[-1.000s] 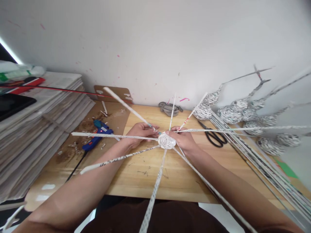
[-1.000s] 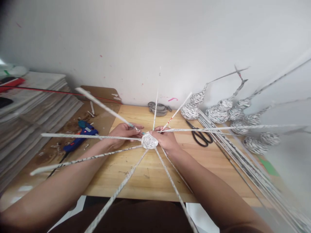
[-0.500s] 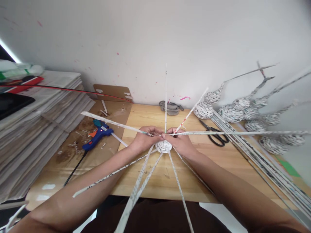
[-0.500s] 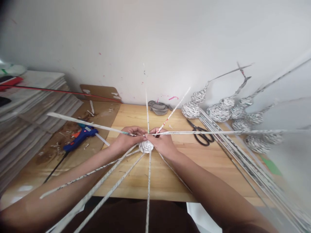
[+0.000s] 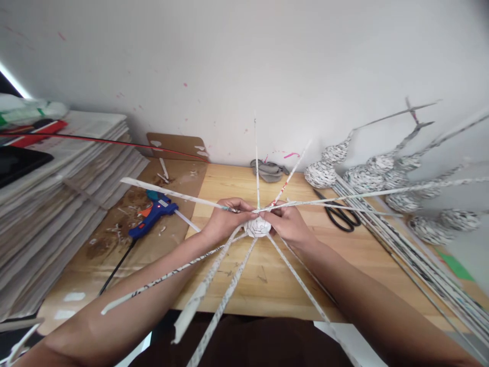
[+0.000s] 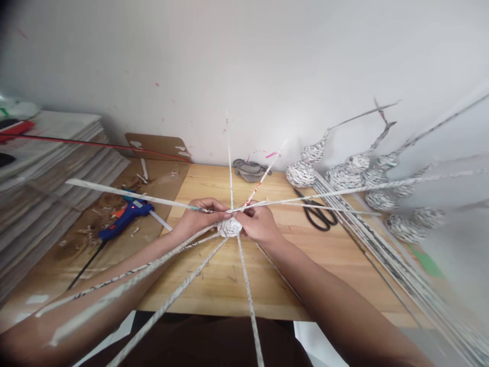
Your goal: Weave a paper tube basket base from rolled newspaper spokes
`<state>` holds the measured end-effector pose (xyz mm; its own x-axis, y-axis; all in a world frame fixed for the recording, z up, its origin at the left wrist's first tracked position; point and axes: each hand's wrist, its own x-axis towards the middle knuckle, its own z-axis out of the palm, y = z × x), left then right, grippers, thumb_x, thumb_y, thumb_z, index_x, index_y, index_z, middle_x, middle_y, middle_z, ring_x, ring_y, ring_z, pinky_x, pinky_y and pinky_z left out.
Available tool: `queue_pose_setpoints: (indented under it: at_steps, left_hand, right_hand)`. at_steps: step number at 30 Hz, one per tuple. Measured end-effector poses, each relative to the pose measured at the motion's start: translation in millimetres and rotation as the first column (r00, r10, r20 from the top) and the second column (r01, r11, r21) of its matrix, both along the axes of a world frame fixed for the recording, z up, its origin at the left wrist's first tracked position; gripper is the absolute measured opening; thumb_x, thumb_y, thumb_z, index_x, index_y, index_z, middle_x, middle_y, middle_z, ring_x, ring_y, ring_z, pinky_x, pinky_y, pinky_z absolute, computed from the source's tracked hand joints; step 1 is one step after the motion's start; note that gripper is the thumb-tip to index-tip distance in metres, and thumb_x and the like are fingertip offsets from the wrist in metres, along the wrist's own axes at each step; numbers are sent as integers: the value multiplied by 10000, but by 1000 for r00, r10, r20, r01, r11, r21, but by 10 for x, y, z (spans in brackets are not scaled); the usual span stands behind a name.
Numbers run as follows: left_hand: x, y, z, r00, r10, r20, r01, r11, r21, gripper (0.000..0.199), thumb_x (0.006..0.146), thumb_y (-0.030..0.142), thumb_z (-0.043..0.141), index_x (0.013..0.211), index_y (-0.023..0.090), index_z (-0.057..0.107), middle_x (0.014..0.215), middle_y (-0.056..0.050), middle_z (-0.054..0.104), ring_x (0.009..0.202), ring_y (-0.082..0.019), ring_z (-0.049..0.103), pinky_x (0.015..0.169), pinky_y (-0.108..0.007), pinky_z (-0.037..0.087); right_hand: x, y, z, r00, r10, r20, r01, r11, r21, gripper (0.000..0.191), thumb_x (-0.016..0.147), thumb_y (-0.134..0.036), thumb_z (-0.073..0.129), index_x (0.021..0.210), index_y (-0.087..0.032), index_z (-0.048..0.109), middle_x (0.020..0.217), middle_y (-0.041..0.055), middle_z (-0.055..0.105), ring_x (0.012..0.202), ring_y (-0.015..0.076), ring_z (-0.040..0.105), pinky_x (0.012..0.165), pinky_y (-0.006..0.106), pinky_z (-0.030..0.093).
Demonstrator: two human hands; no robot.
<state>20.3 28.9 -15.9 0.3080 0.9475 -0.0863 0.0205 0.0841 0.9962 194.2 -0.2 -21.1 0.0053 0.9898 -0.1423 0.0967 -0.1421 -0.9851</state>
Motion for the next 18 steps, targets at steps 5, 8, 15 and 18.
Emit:
queue_pose_setpoints:
  at_steps: [5, 8, 15, 18]
  left_hand:
    - [11, 19, -18, 999, 32, 1, -32, 999, -38, 262, 550, 296, 865, 707, 132, 735, 660, -41, 702, 524, -115, 564, 495, -229, 443]
    - [14, 31, -64, 999, 34, 18, -33, 998, -53, 275, 554, 312, 866, 719, 128, 745, 676, -52, 709, 538, -118, 567, 507, -233, 437]
    - [-3, 50, -111, 999, -24, 46, 29, 995, -97, 301, 546, 330, 870, 720, 130, 728, 578, -4, 640, 462, -71, 454, 446, -206, 313]
    - [-11, 60, -92, 997, -46, 66, 53, 992, -112, 304, 519, 318, 879, 696, 130, 719, 577, 0, 638, 489, -79, 479, 480, -209, 344]
  right_hand:
    - [-34, -9, 30, 997, -18, -72, 20, 999, 29, 214, 686, -356, 730, 686, -187, 600, 546, -21, 615, 464, 139, 551, 425, 249, 403]
    - [-32, -13, 23, 998, 23, -53, -20, 998, 54, 189, 713, -343, 702, 689, -180, 608, 564, -17, 614, 479, 137, 548, 441, 251, 405]
    - [-31, -50, 44, 997, 25, 74, -37, 986, 160, 143, 712, -275, 694, 694, -196, 576, 604, -25, 610, 556, 137, 550, 511, 251, 400]
    - [-16, -72, 86, 982, 22, 186, -58, 979, 195, 158, 722, -291, 690, 675, -195, 573, 589, -26, 588, 558, 136, 534, 516, 252, 380]
